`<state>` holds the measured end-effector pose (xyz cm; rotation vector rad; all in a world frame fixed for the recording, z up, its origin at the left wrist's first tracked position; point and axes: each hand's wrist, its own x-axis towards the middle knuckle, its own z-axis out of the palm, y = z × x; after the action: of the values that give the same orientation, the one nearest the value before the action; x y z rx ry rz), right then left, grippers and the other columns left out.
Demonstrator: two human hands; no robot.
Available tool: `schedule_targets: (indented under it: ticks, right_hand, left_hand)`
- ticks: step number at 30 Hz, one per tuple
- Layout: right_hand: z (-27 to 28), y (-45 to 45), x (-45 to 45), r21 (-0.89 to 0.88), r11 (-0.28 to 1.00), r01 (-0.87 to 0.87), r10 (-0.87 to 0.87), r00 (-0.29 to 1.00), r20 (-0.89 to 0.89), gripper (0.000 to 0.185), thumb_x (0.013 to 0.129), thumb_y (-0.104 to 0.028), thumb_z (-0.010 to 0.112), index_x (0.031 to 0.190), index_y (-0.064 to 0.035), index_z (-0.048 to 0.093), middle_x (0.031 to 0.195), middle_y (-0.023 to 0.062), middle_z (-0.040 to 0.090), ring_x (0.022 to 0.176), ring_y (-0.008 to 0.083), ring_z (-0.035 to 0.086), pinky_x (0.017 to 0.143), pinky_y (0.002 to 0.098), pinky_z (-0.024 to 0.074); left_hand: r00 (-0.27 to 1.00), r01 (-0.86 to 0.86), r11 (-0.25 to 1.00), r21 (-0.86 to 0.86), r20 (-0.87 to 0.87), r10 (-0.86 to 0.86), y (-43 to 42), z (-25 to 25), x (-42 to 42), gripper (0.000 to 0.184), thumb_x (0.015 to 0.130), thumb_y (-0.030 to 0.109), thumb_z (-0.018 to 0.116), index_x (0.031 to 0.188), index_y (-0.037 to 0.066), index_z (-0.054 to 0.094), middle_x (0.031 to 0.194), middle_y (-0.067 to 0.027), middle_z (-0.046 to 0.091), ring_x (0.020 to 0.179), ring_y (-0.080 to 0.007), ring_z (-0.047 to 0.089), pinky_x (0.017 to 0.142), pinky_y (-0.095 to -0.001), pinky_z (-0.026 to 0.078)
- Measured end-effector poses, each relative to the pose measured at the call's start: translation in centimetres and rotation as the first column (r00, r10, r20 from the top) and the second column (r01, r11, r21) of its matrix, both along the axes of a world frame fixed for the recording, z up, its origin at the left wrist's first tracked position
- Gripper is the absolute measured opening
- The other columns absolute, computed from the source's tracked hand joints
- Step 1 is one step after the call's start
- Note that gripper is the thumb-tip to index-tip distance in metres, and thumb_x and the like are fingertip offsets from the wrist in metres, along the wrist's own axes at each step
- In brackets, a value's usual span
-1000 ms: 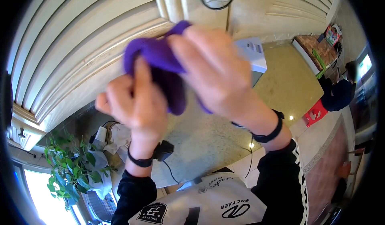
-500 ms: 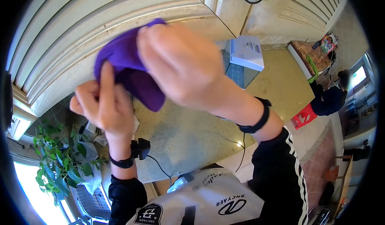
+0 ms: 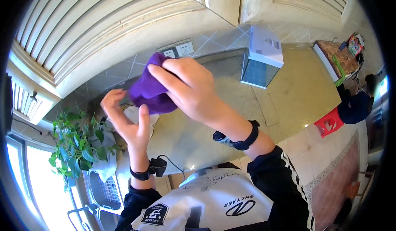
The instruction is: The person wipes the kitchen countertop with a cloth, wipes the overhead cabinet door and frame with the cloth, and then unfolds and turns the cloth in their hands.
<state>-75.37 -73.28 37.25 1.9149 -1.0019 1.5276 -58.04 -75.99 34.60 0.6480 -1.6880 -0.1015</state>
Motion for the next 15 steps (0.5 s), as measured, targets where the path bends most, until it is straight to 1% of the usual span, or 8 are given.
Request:
schedule_targets:
  ticks: [1,2,4,5,10,12,14,15]
  right_hand:
    - [-0.6,0.3,-0.1,-0.025,1.0,-0.008,0.008,1.0,0.003,0.046,0.059,-0.001,0.068,0.104,-0.003,0.063,0.09,0.0091,0.059,0.075,0.026,0.058,0.064,0.0342,0.0475]
    - [-1.1,0.6,-0.1,-0.018,1.0,-0.02,0.02,1.0,0.005,0.046,0.059,-0.001,0.068,0.104,-0.003,0.063,0.09,0.0091,0.059,0.075,0.026,0.058,0.064,0.0342,0.0475]
    - [-2.0,1.5,0.3,-0.066,0.998,-0.02,0.024,0.998,0.052,0.048,0.059,0.002,0.067,0.106,-0.0032,0.063,0.093,0.0101,0.061,0.077,0.0275,0.059,0.067,0.0343,0.0479]
    - [-2.3,2.1,0.6,-0.065,0.997,-0.028,0.035,0.992,0.117,0.043,0.061,0.004,0.066,0.103,-0.0035,0.063,0.095,0.0121,0.062,0.08,0.0285,0.06,0.069,0.034,0.0485]
    - [-5.1,4.1,2.2,-0.032,0.968,-0.248,0.238,0.877,0.417,0.035,0.066,0.004,0.069,0.098,-0.0029,0.058,0.101,0.0166,0.062,0.086,0.0269,0.062,0.073,0.0342,0.0492]
    - [-5.8,4.3,3.4,-0.199,0.83,-0.52,0.521,0.599,0.608,0.04,0.067,0.005,0.068,0.103,-0.0026,0.053,0.108,0.02,0.058,0.092,0.0267,0.06,0.075,0.0342,0.0489]
    - [-5.9,4.2,3.4,-0.203,0.8,-0.565,0.562,0.587,0.583,0.039,0.071,0.005,0.064,0.106,-0.0017,0.049,0.112,0.0197,0.056,0.096,0.0269,0.059,0.079,0.0343,0.0479]
    - [-5.8,4.4,3.0,0.021,0.859,-0.512,0.412,0.714,0.565,0.036,0.073,0.004,0.063,0.105,-0.0014,0.049,0.109,0.0184,0.056,0.096,0.027,0.059,0.081,0.0344,0.0473]
  left_hand:
    - [0.983,0.175,0.963,0.204,-0.099,-0.157,0.5,-0.3,-0.4,0.059,0.068,0.019,0.074,0.112,-0.002,0.04,0.104,-0.0147,0.046,0.093,-0.0248,0.048,0.085,-0.0337,0.037]
    - [0.936,0.313,0.899,0.306,-0.263,-0.236,1.3,-0.2,-1.1,0.049,0.068,0.014,0.073,0.107,-0.001,0.047,0.1,-0.0125,0.05,0.09,-0.0225,0.051,0.084,-0.0318,0.039]
    - [0.94,0.338,0.863,0.374,-0.099,-0.325,2.0,0.2,-0.8,0.037,0.068,0.012,0.073,0.096,-0.001,0.054,0.092,-0.0117,0.055,0.086,-0.0226,0.054,0.08,-0.0314,0.042]
    - [0.94,0.34,0.887,0.314,-0.071,-0.335,2.4,0.2,-0.9,0.025,0.068,0.007,0.073,0.086,-0.001,0.058,0.085,-0.011,0.058,0.081,-0.0225,0.056,0.074,-0.0305,0.044]
    - [0.91,0.414,0.857,0.307,-0.171,-0.378,6.2,0.7,-1.1,0.022,0.069,-0.001,0.07,0.086,-0.001,0.057,0.084,-0.0107,0.058,0.077,-0.0203,0.056,0.071,-0.0273,0.044]
    - [0.901,0.433,0.843,0.32,-0.191,-0.39,7.4,0.8,-1.1,0.022,0.071,-0.001,0.069,0.088,-0.001,0.055,0.084,-0.0108,0.059,0.077,-0.0204,0.057,0.07,-0.0262,0.044]
    - [0.892,0.446,0.849,0.283,-0.22,-0.395,7.8,0.7,-1.0,0.02,0.074,-0.002,0.066,0.09,0.0,0.054,0.085,-0.0107,0.059,0.077,-0.0173,0.057,0.07,-0.0255,0.044]
    - [0.912,0.401,0.829,0.389,-0.251,-0.324,8.1,0.7,-0.8,0.019,0.076,-0.001,0.065,0.09,0.0,0.054,0.085,-0.01,0.059,0.078,-0.0152,0.056,0.07,-0.0252,0.044]
